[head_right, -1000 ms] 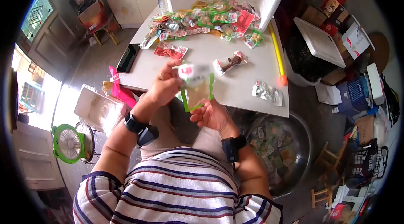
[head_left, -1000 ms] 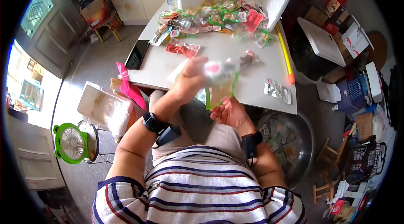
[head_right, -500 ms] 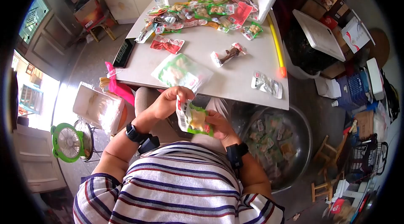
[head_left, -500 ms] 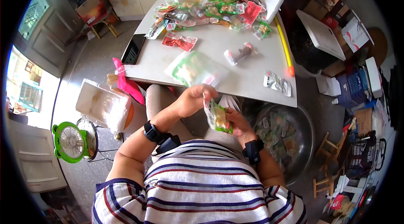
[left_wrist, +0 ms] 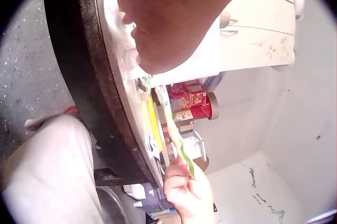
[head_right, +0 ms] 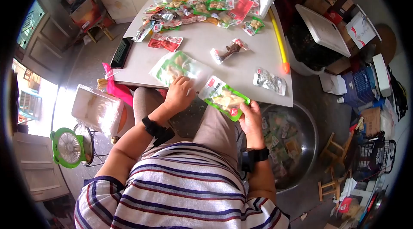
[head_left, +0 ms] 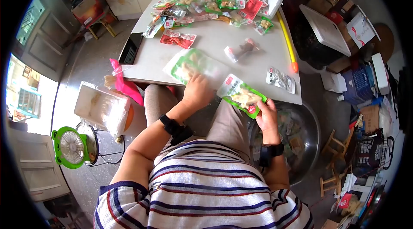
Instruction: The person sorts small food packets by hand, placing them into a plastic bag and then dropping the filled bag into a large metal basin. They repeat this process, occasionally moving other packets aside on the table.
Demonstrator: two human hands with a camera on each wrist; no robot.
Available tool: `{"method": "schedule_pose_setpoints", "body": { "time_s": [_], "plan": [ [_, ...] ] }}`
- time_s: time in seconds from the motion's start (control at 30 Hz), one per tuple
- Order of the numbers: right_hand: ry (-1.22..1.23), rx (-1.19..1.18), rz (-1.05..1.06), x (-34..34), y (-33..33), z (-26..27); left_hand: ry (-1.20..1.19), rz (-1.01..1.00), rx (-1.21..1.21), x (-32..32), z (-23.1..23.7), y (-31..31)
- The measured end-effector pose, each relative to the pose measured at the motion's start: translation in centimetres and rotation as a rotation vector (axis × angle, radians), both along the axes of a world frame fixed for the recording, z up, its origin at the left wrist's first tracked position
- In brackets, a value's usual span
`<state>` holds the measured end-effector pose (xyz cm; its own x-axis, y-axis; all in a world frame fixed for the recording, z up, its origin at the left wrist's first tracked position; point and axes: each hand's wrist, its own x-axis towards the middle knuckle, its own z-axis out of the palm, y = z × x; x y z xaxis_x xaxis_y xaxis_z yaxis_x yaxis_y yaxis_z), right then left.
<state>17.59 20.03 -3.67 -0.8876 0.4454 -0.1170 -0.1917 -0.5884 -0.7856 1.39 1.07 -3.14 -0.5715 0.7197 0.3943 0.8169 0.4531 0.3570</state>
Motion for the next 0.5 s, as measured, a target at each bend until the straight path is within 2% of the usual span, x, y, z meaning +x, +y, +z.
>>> {"method": "schedule_pose_setpoints", "body": {
  "time_s": [0.33,0.5],
  "plan": [
    [-0.092,0.068,0.063,-3.0,-1.5,1.1,-0.036,-0.07,0.185,-0.6,-0.2,0.2],
    [-0.06,-0.014,0.031,-4.9,-1.7,0.4,-0.058,-0.074,0.223,-0.8,-0.6,0.2]
  ]
}}
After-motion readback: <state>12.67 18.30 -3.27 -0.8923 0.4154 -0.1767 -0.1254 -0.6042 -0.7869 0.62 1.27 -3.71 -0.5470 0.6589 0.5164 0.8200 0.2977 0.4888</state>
